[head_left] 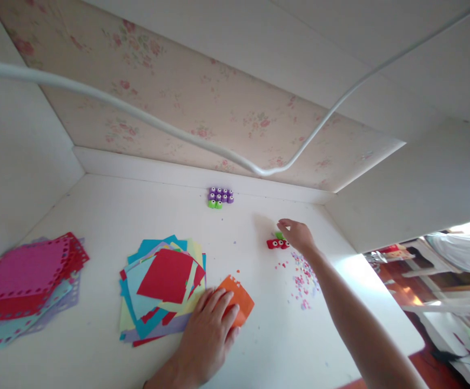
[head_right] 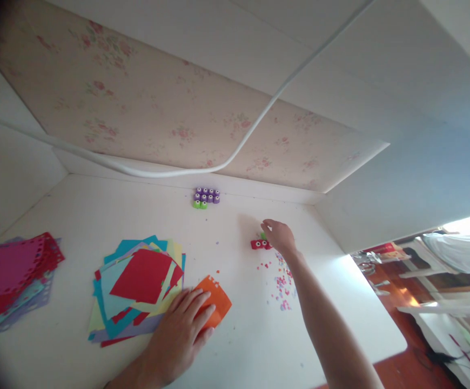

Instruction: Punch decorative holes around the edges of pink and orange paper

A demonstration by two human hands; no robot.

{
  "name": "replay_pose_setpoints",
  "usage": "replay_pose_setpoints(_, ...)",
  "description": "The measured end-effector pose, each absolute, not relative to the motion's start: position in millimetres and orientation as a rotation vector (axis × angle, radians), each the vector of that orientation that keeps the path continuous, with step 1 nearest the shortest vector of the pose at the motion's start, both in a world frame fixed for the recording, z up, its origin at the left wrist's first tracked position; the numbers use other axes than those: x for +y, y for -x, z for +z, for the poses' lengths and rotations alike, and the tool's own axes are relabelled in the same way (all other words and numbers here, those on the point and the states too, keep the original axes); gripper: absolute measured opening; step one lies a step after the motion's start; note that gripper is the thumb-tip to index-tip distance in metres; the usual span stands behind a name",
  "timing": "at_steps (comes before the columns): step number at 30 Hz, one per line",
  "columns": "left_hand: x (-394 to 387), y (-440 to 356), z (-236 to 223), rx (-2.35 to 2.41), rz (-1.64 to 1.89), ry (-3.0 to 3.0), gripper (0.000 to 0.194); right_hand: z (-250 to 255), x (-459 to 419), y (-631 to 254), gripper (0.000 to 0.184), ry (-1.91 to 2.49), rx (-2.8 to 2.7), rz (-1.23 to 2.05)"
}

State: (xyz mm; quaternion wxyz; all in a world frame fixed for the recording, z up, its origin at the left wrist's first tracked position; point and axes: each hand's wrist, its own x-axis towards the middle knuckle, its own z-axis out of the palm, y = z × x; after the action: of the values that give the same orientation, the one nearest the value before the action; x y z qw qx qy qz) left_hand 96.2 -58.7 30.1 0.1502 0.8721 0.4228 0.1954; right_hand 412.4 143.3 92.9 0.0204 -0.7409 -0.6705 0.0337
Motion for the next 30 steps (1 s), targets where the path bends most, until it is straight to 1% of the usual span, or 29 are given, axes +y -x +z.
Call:
replay_pose_setpoints(3, -59.0, -96.8, 30.5, 1.22, 0.569, -2.482, 0.035, 94.2, 149.0, -380.2, 0.034, 2.18, -2.16, 0.174)
replay_pose_setpoints(7, -58.7, -97.0, 27.7, 1.227, 0.606, -2.443, 0.034, 80.8, 159.8, -321.4, 0.031, 1.892, -2.332, 0.337)
replay_pose_setpoints(12, -59.0, -95.5, 29.0, 1.222, 0.665, -2.395, 0.032, 63.5, 187.8, -255.9, 0.045, 1.673, -2.354, 0.369)
replay_pose_setpoints(14, -59.2, -94.4, 31.2, 1.224, 0.694, -2.359, 0.033, 60.7, 200.8, -240.9, 0.045, 1.653, -2.341, 0.371)
replay_pose_setpoints(17, -58.8, -92.7, 33.5, 1.235, 0.738, -2.28, 0.036, 59.5, 213.6, -232.4, 0.036, 1.639, -2.344, 0.395)
replay_pose_setpoints(21, -57.8, -91.5, 33.0, 1.234, 0.772, -2.211, 0.049, 59.7, 212.7, -238.9, 0.023, 1.623, -2.323, 0.419)
replay_pose_setpoints(23, -57.7, -91.3, 31.6, 1.224, 0.78, -2.183, 0.054, 59.2, 206.5, -245.2, 0.021, 1.608, -2.303, 0.441)
replay_pose_setpoints(26, -57.7, -91.4, 29.3, 1.231, 0.806, -2.124, 0.057, 56.1, 190.1, -255.4, 0.017, 1.565, -2.274, 0.516)
replay_pose_setpoints(30, -53.5, -90.6, 27.0, 1.311, 0.895, -1.954, 0.064, 48.9, 151.4, -271.4, 0.021, 1.511, -2.18, 0.613)
